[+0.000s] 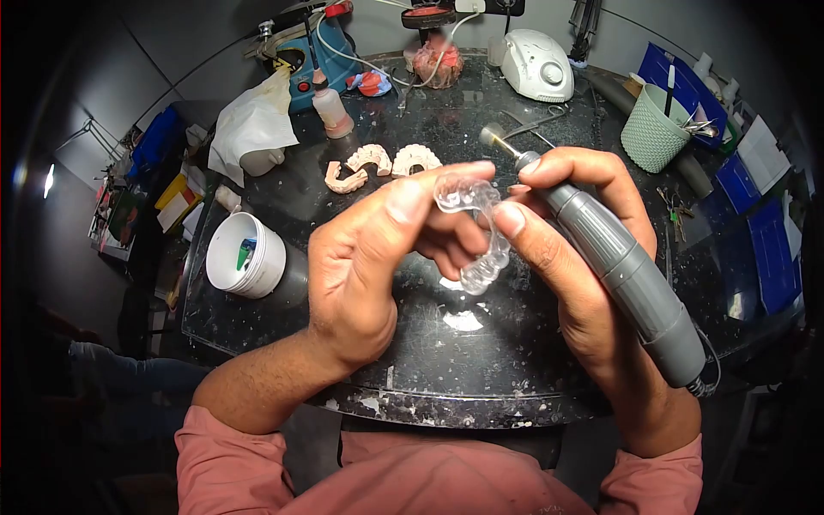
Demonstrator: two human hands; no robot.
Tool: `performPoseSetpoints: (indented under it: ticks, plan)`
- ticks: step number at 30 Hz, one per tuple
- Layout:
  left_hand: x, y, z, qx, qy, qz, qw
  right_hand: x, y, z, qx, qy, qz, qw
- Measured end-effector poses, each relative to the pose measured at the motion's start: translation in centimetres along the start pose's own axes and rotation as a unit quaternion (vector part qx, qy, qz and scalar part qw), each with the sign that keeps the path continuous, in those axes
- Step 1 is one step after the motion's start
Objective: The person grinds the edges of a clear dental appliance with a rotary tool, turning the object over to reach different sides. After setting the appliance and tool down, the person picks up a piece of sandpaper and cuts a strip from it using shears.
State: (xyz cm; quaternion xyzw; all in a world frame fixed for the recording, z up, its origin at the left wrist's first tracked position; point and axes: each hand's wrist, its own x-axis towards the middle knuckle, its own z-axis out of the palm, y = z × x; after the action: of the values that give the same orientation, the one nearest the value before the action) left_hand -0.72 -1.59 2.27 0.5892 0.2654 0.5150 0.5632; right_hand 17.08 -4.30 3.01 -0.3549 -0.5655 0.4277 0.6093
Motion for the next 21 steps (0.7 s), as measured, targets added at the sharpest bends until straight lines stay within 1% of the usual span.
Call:
performPoseSetpoints:
  ticks: [2, 3, 5, 6, 7, 9, 10, 12, 13, 14, 15, 16, 17, 19, 20, 21]
  plan:
    - [-0.2, -0.1, -0.2, 0.121, -0.040, 0.072, 0.989, -0.1, -0.3, 0.1, -0.002, -0.001, 0.022, 1.000]
    - [-0.2, -0.2, -0.4, 0.121, -0.039, 0.071, 0.989, -0.1, -0.1, 0.1, -0.002, -0.001, 0.023, 1.000]
    - [0.0, -0.3, -0.7, 0.188, -0.048, 0.150, 0.970, -0.1, 0.4, -0.1, -0.049, -0.026, -0.023, 0.998]
    - [-0.2, -0.4, -0.6, 0.180, -0.045, 0.137, 0.973, -0.1, 0.6, 0.0, -0.051, -0.027, -0.046, 0.997]
    - [-0.1, -0.6, -0.7, 0.181, -0.044, 0.136, 0.973, -0.1, 0.7, 0.0, -0.051, -0.028, -0.044, 0.997]
    - [0.2, -1.0, -0.8, 0.244, -0.054, 0.203, 0.947, -0.2, 0.9, 0.0, -0.083, -0.021, -0.079, 0.993]
    - [-0.3, -1.0, -0.1, 0.150, -0.022, 0.128, 0.980, -0.3, 0.8, 0.1, -0.082, -0.021, -0.077, 0.993]
    - [-0.3, -0.9, 0.0, 0.133, -0.019, 0.131, 0.982, -0.6, 0.1, 0.6, -0.053, 0.023, 0.002, 0.998]
    - [-0.3, -0.9, 0.0, 0.114, -0.016, 0.136, 0.984, -0.7, -0.2, 0.6, -0.053, 0.023, 0.003, 0.998]
    - [-0.3, -0.9, 0.2, 0.115, -0.015, 0.135, 0.984, -0.7, -0.6, 0.5, -0.076, 0.027, -0.014, 0.997]
    - [-0.3, -0.9, 0.4, 0.072, -0.002, 0.119, 0.990, -0.7, -0.7, 0.4, -0.098, 0.030, -0.032, 0.994]
    - [-0.3, -0.9, 0.4, 0.029, 0.012, 0.102, 0.994, -0.2, -0.6, -0.6, -0.218, -0.004, -0.121, 0.968]
    - [-0.3, -0.9, 0.4, 0.030, 0.013, 0.102, 0.994, -0.2, -0.6, -0.9, -0.217, -0.005, -0.121, 0.969]
    - [-0.1, -1.0, 0.2, 0.046, 0.013, 0.126, 0.991, -0.4, -0.3, -1.2, -0.285, -0.032, -0.251, 0.925]
    - [0.0, -0.9, 0.3, 0.049, 0.017, 0.139, 0.989, -0.3, 0.5, -1.0, -0.225, -0.034, -0.278, 0.933]
    - [0.0, -1.0, 0.1, 0.035, 0.011, 0.136, 0.990, -0.1, 0.9, -1.1, -0.157, -0.065, -0.291, 0.941]
